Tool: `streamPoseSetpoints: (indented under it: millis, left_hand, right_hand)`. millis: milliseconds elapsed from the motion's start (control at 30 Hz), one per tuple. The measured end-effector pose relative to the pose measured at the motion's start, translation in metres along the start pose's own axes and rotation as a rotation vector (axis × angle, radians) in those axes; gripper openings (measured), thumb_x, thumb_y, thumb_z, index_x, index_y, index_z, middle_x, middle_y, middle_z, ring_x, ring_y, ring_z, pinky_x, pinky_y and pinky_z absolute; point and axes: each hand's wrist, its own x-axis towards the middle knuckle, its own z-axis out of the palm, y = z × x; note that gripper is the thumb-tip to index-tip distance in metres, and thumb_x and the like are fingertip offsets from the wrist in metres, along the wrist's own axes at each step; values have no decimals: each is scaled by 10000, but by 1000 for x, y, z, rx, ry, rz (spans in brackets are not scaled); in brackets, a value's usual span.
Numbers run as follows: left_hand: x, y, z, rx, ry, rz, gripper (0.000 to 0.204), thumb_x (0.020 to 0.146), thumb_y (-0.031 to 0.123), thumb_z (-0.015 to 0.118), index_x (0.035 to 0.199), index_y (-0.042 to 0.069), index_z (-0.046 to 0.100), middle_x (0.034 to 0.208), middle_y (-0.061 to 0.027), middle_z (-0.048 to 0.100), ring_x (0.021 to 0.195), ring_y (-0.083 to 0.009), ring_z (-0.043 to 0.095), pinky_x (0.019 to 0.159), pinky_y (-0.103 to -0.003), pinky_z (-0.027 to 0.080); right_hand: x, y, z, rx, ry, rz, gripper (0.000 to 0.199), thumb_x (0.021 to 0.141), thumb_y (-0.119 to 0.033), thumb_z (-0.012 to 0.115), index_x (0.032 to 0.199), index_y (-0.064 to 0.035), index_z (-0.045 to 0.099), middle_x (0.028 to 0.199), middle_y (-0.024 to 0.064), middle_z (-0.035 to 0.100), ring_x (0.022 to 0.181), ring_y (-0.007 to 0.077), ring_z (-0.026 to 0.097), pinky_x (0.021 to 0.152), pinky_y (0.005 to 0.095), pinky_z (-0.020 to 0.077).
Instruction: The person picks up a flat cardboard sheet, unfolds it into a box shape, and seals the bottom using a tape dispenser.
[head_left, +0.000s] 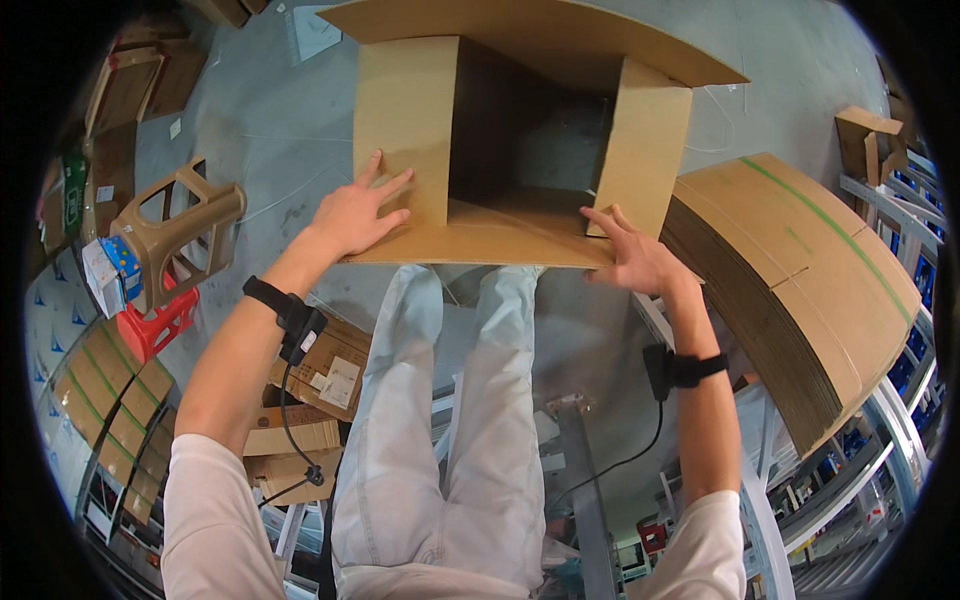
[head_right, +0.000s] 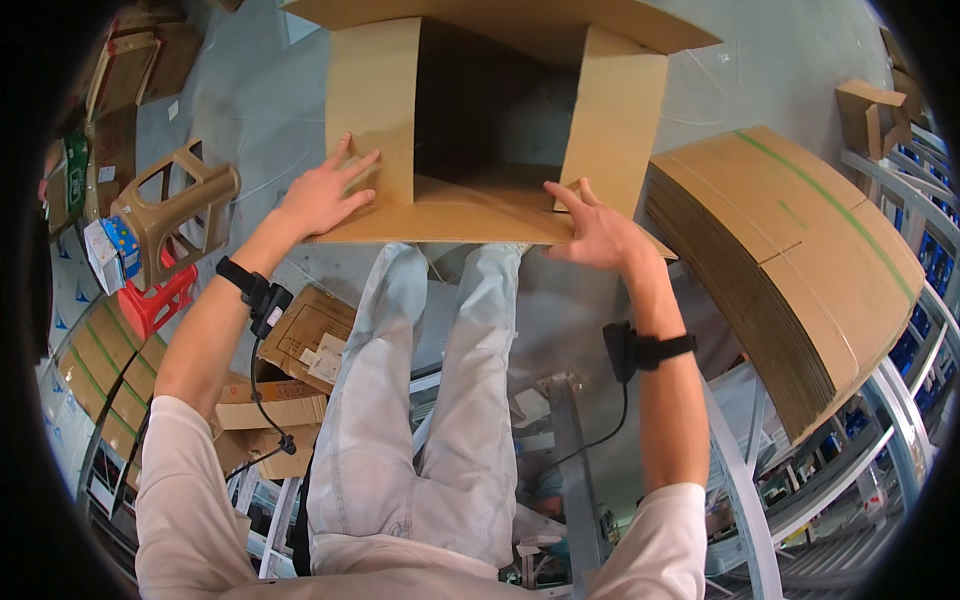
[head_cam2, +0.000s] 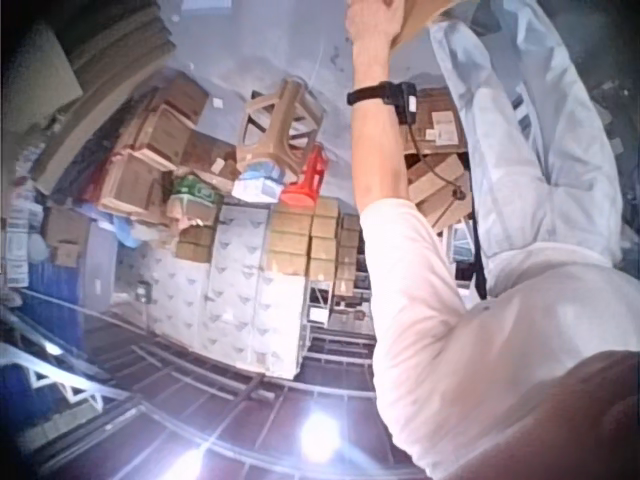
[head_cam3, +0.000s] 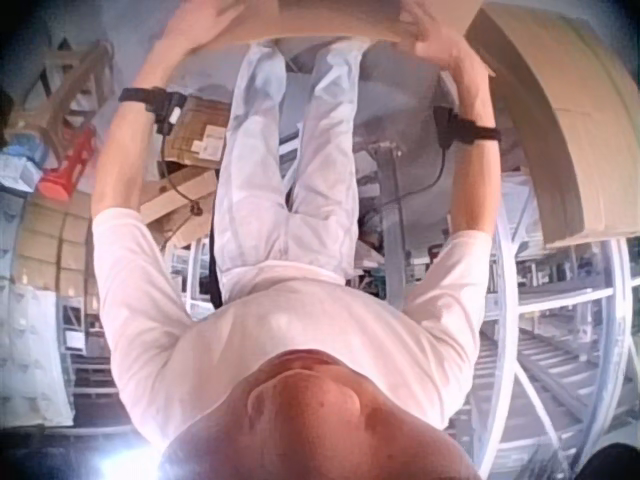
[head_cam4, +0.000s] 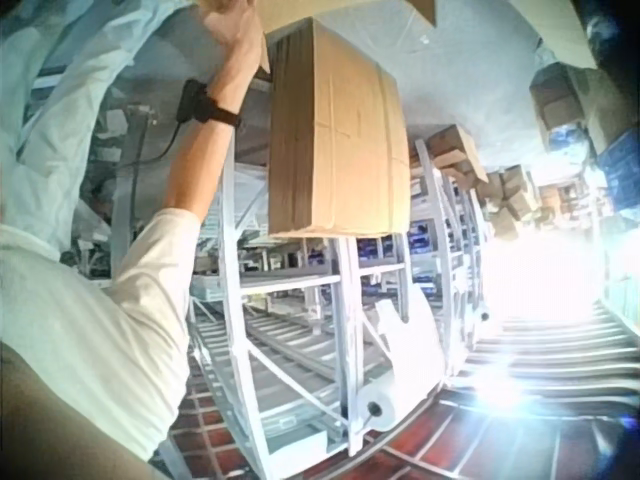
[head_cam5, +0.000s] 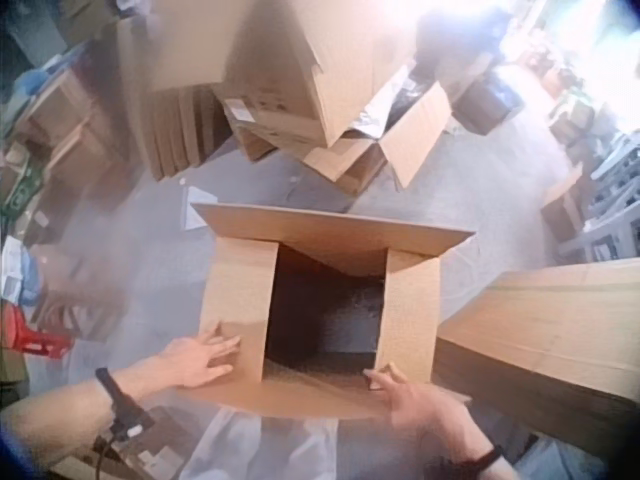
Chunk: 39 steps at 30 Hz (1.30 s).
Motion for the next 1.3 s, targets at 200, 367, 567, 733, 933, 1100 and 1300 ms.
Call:
streamPoseSetpoints:
  millis: [200, 367, 567, 733, 933, 1100, 1300]
  left_hand:
    - [14, 19, -41, 29, -304, -75, 886, 888, 809, 424, 1561, 233, 440, 1671, -279, 120, 1453, -470, 368, 1197, -490, 324]
    - [16, 19, -48, -247, -379, -208, 928, 883, 837, 392, 1471, 141, 567, 1690, -258, 59, 1550, -420, 177, 1226, -502, 244]
    - [28, 23, -80, -462, -373, -199, 912, 898, 761, 508, 1553, 129, 442, 1694, -255, 43, 1522, -431, 231, 1177, -503, 310]
    - [27, 16, 3, 121, 619, -265, 974, 876, 590, 711, 1608, 121, 273, 1620, -278, 261, 1463, -417, 349, 1171, -484, 334]
    - [47, -28, 57, -938, 415, -572, 1082, 844, 621, 742, 1587, 48, 203, 1530, -221, 437, 1415, -334, 447, 1153, -431, 373]
    - [43, -4, 43, -1143, 261, -631, 1012, 836, 587, 771, 1540, 50, 279, 1471, -162, 517, 1322, -295, 546, 1041, -444, 485]
    - [18, -56, 57, -1301, 314, -397, 938, 843, 468, 819, 1538, 79, 323, 1465, -162, 520, 1283, -287, 573, 1019, -418, 490]
  right_hand:
    - [41, 13, -28, 269, -471, -86, 883, 760, -373, 744, 1553, -131, 441, 1512, 164, 523, 1362, 279, 499, 1132, 355, 363]
    - [50, -2, -60, 177, -388, 29, 823, 735, -357, 763, 1473, -75, 531, 1406, 146, 611, 1212, 276, 608, 1039, 373, 454]
    - [64, 8, -61, -234, 354, 18, 945, 636, -598, 846, 1423, -151, 575, 1389, 146, 599, 1294, 330, 532, 1075, 482, 426]
    - [95, 33, 4, -294, 952, -17, 1024, 689, -687, 793, 1504, -161, 467, 1536, 138, 443, 1415, 360, 400, 1152, 550, 322]
    - [113, 31, 16, -232, 1002, 12, 998, 754, -640, 782, 1536, -145, 407, 1586, 166, 370, 1466, 382, 337, 1184, 556, 283]
    - [92, 73, 26, 120, 1357, 239, 955, 803, -572, 787, 1517, -67, 405, 1564, 256, 346, 1469, 435, 304, 1174, 519, 317]
    - [40, 53, 84, 819, 985, 350, 817, 870, -509, 774, 1436, -15, 453, 1194, 250, 697, 1115, 409, 668, 975, 442, 507]
